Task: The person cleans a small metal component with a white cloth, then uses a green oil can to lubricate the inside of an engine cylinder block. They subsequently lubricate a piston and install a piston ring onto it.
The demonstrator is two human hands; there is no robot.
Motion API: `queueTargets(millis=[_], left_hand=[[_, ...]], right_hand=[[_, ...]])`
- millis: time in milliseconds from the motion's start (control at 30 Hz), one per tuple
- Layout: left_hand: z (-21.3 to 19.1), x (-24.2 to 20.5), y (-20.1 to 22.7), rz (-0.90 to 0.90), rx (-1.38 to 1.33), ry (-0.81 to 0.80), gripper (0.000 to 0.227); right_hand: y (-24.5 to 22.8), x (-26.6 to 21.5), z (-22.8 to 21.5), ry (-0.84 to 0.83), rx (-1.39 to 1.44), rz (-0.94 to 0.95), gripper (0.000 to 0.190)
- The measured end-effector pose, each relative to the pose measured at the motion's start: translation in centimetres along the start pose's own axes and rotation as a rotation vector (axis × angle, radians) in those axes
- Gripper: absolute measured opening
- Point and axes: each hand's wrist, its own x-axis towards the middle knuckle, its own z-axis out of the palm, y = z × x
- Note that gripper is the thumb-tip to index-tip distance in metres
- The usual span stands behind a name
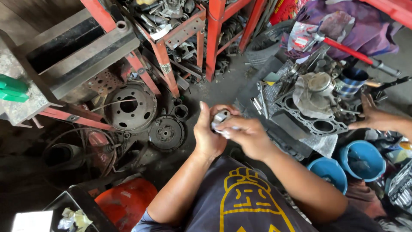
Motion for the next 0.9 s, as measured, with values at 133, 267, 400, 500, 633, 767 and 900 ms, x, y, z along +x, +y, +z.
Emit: queueTargets(millis=[133,267,400,500,633,767,900], left_hand=[[0.8,-1.0,1.5,-0.064,-0.085,0.023,0.076],[-0.7,-1.4,2.1,-0.066,-0.024,0.043,0.075],[-1.2,-2.5,2.1,-0.089,0.0,0.074,0.072],[-0.9,-3.4,3.5,-0.086,0.086,0.15,0.069],[-2.3,-3.7,3.5,-0.09,0.179,0.175,0.066],[-1.5,-3.3,3.3,-0.046,0.265,0.092,0.071],[-1.0,-2.2,1.4,-0.117,0.177,0.088,0.07]], right_hand=[[-1.2,-1.2,0.9,0.149,-0.287,-0.183,0.019],[0.1,-1.2,2.1,0.326,-0.704,-0.649,0.018],[2.2,-0.1,4.1,0.269,-1.018,-0.739,0.018],[1.4,-1.1,6.2,0.233,-0.887,-0.551,0.024],[1.1,-2.4,6.8,0.242,-0.573,-0.286,0.025],[1.3,-2.5,4.4,0.088,-0.089,0.012,0.017],[-0.6,-1.7,2.2,0.129,-0.176,-0.094,0.021]])
